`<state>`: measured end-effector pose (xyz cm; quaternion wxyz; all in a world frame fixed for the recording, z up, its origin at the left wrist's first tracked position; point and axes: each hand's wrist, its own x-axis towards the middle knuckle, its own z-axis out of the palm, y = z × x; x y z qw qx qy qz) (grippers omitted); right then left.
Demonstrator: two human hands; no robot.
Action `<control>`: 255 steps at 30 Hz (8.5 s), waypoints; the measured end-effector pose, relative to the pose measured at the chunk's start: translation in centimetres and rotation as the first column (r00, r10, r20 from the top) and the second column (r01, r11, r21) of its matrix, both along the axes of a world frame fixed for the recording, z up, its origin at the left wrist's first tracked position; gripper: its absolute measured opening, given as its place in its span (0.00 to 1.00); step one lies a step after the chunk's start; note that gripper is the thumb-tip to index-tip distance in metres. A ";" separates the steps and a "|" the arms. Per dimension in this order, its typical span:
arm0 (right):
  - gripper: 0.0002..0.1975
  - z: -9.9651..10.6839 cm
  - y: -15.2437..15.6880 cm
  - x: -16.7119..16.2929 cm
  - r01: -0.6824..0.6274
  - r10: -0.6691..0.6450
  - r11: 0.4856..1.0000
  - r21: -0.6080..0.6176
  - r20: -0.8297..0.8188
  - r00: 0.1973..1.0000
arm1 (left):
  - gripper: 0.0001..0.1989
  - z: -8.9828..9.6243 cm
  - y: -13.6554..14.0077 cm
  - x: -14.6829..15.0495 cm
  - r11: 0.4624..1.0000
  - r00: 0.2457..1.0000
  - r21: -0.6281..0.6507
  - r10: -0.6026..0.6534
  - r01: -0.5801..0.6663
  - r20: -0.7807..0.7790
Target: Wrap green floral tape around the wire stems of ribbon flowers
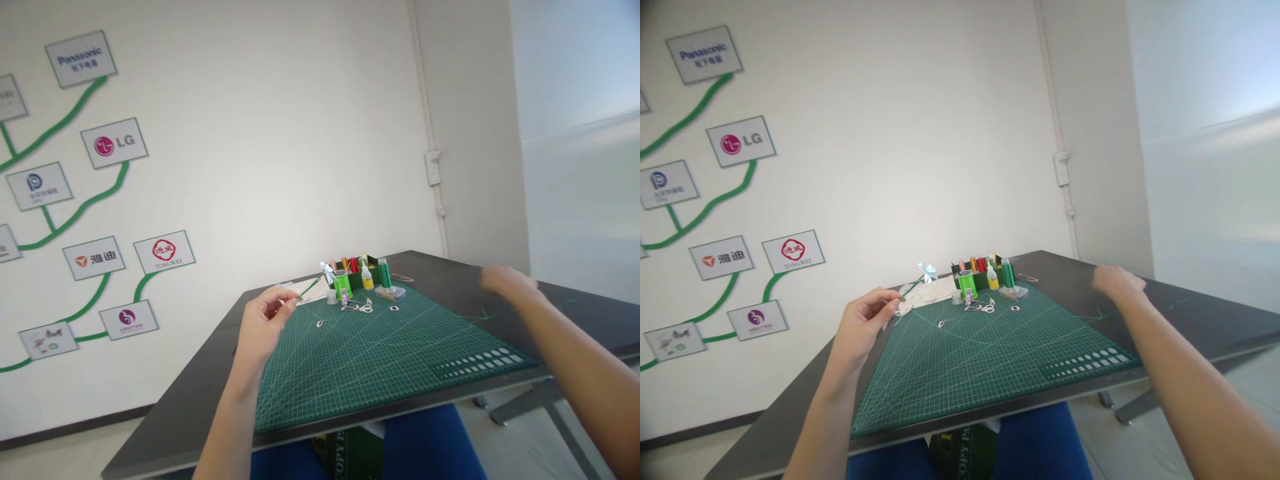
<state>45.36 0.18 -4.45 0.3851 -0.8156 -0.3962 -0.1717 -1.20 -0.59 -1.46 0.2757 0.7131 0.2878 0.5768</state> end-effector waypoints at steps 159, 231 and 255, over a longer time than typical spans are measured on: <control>0.22 -4.9 -10.6 -26.5 -0.801 0.913 0.406 0.439 -0.221 0.342 | 0.16 -7.4 -4.2 4.6 0.973 0.992 -0.219 -0.053 0.078 0.117; 0.15 -4.9 -8.6 -24.7 -0.829 0.945 0.222 0.514 -0.321 0.054 | 0.12 -5.8 -6.8 4.2 0.985 0.991 -0.115 -0.131 0.128 -0.012; 0.22 -3.8 -12.1 -25.6 -0.869 0.931 0.359 0.340 -0.198 0.307 | 0.11 -6.8 -5.6 3.8 0.996 0.993 -0.083 -0.017 0.027 0.117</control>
